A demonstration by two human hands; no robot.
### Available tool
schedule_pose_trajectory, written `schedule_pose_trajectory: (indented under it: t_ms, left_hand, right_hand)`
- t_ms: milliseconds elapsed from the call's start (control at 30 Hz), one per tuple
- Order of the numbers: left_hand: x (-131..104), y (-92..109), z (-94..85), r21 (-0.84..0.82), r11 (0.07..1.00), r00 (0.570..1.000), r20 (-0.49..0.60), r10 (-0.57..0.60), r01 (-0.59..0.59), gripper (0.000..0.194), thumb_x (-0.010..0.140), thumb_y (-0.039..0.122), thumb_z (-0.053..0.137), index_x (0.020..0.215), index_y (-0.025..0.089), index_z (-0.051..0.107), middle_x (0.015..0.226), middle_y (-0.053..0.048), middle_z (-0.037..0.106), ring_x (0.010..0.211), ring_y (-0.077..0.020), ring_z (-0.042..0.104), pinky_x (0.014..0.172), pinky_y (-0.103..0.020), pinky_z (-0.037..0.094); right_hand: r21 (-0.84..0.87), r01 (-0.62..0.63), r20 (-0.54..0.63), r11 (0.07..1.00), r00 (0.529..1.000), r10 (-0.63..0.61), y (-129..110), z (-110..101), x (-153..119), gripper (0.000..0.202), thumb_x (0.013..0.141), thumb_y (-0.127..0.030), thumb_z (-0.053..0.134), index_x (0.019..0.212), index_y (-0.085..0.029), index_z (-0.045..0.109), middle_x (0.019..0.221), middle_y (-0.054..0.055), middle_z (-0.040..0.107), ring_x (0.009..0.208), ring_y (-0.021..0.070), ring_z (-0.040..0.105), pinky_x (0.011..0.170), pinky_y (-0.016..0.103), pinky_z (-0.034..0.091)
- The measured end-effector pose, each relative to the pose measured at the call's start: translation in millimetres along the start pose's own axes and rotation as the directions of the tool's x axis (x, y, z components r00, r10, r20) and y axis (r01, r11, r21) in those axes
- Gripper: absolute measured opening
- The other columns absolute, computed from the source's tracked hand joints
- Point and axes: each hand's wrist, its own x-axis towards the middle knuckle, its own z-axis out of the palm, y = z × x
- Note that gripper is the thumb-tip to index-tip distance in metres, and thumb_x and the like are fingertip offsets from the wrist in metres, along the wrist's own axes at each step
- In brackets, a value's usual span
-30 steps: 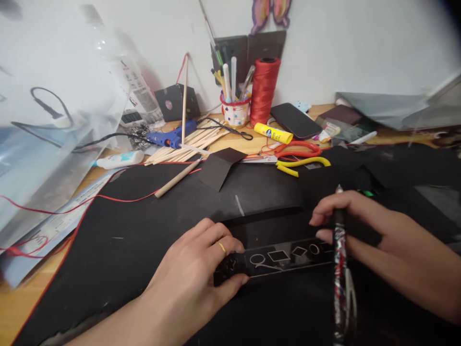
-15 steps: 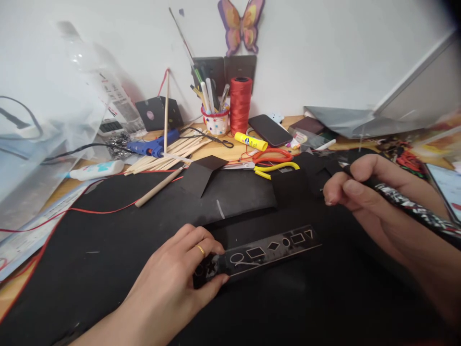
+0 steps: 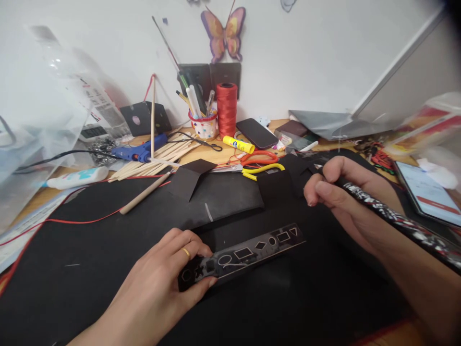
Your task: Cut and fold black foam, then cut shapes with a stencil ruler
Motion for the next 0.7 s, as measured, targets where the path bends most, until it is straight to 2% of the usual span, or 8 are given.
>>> schedule_pose_trajectory:
  t_ms: [167, 533, 700]
  left_hand:
    - [-0.5, -1.9, 1.9, -0.003, 1.0, 1.0, -0.003, -0.003, 0.003, 0.015, 0.079, 0.028, 0.057, 0.091, 0.022, 0.051, 0.096, -0.003, 0.054, 0.088, -0.0192, 0.052, 0.074, -0.033, 0.046]
    - [-1.0, -1.3, 1.1, 0.014, 1.0, 1.0, 0.013, 0.004, -0.004, 0.015, 0.079, 0.029, 0.056, 0.091, 0.021, 0.051, 0.095, -0.004, 0.054, 0.088, -0.0196, 0.051, 0.074, -0.033, 0.045]
    - [-0.2, 1.8, -1.9, 0.038, 0.999, 1.0, 0.014, -0.017, 0.017, 0.013, 0.077, 0.023, 0.055, 0.089, 0.021, 0.05, 0.094, -0.003, 0.054, 0.086, -0.019, 0.051, 0.072, -0.032, 0.045]
  right_hand:
    - [0.061, -0.022, 0.014, 0.998, 1.0, 0.021, -2.7, 2.5, -0.6, 0.022, 0.076, -0.023, 0.063, 0.071, -0.021, 0.042, 0.059, -0.006, 0.058, 0.058, 0.0082, 0.052, 0.059, 0.023, 0.04]
    - [0.035, -0.044, 0.01, 0.998, 0.999, 0.043, -2.5, 5.5, -0.4, 0.023, 0.075, -0.025, 0.064, 0.07, -0.021, 0.042, 0.057, -0.006, 0.057, 0.056, 0.0077, 0.051, 0.058, 0.023, 0.039]
    - [0.006, -0.038, 0.003, 0.999, 0.999, 0.038, 0.0, 4.8, -0.6, 0.023, 0.074, -0.026, 0.065, 0.07, -0.021, 0.043, 0.058, -0.006, 0.057, 0.057, 0.0078, 0.052, 0.058, 0.022, 0.039]
